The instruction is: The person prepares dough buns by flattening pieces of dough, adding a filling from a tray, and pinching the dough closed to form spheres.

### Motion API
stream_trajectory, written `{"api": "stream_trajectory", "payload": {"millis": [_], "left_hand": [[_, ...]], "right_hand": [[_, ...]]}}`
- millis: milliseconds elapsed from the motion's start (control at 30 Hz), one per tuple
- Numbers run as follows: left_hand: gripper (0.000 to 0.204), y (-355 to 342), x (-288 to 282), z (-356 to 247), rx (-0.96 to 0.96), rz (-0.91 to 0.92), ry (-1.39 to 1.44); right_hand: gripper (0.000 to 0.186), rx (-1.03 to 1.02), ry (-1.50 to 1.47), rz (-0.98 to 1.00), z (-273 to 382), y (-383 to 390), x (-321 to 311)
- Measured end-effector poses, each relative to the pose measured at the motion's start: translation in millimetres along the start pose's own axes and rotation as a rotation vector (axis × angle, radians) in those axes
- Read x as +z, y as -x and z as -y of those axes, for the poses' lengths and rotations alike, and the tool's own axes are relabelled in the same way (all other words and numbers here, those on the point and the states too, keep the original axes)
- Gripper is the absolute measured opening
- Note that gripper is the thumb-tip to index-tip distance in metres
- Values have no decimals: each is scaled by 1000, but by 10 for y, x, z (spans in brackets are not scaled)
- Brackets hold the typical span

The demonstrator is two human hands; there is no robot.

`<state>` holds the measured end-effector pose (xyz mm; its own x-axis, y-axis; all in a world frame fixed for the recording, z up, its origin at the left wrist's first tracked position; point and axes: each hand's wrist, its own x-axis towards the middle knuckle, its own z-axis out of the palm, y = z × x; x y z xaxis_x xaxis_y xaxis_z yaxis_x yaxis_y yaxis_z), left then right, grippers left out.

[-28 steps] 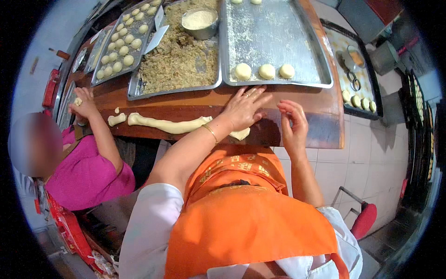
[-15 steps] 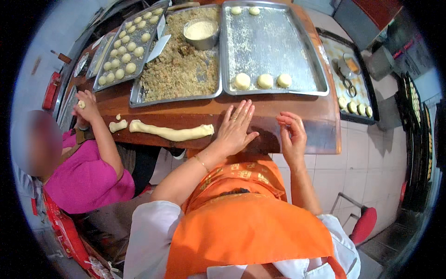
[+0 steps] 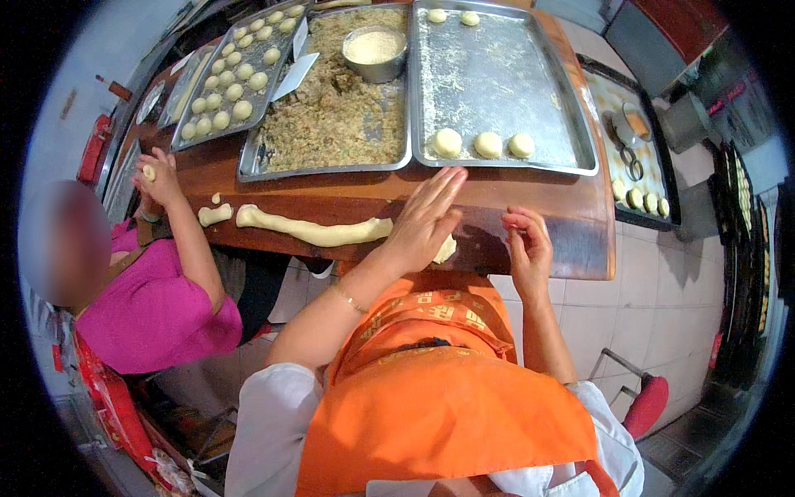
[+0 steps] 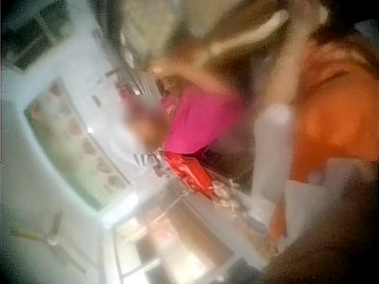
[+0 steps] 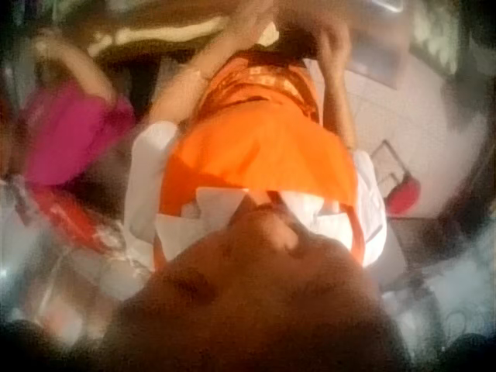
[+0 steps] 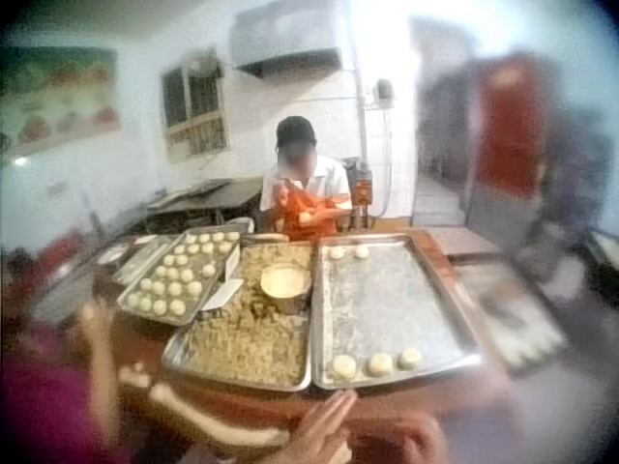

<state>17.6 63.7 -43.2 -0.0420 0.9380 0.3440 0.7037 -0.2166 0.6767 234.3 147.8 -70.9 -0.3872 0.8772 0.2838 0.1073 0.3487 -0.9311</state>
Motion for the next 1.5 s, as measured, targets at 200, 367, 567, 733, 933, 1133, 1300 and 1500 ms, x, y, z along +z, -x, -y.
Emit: {"api": "stream_trajectory", "payload": {"millis": [200,367,567,733,933,1133,1300,1500], "left_hand": [[73,-211,498,265,135,36,-442],[74,-32,499,242,15,66,-399],[42,460,394,163,-41,95,-378],[21,491,348,256,-19,-74,-240],[14,711,-182,124,-481,-221,1285],[35,1032,-627,312,-465,-459,1687],[35,1230,-721,431,-523,-500,1624],[38,1134,-652,533,-563,-445,1613]], "right_hand": [[18,54,-35,-17,4,-4,-58],[16,-1,33,-4,-62,28,-100],[14,136,-41,111,-62,-68,97],[14,-149,122,331,390,-649,835],[27,-490,413,498,370,-1612,2102],[61,-454,1024,568,205,-1945,3021],[58,-578,1096,841,281,-1786,3154],[35,-527,1145,847,115,-1853,3110]]}}
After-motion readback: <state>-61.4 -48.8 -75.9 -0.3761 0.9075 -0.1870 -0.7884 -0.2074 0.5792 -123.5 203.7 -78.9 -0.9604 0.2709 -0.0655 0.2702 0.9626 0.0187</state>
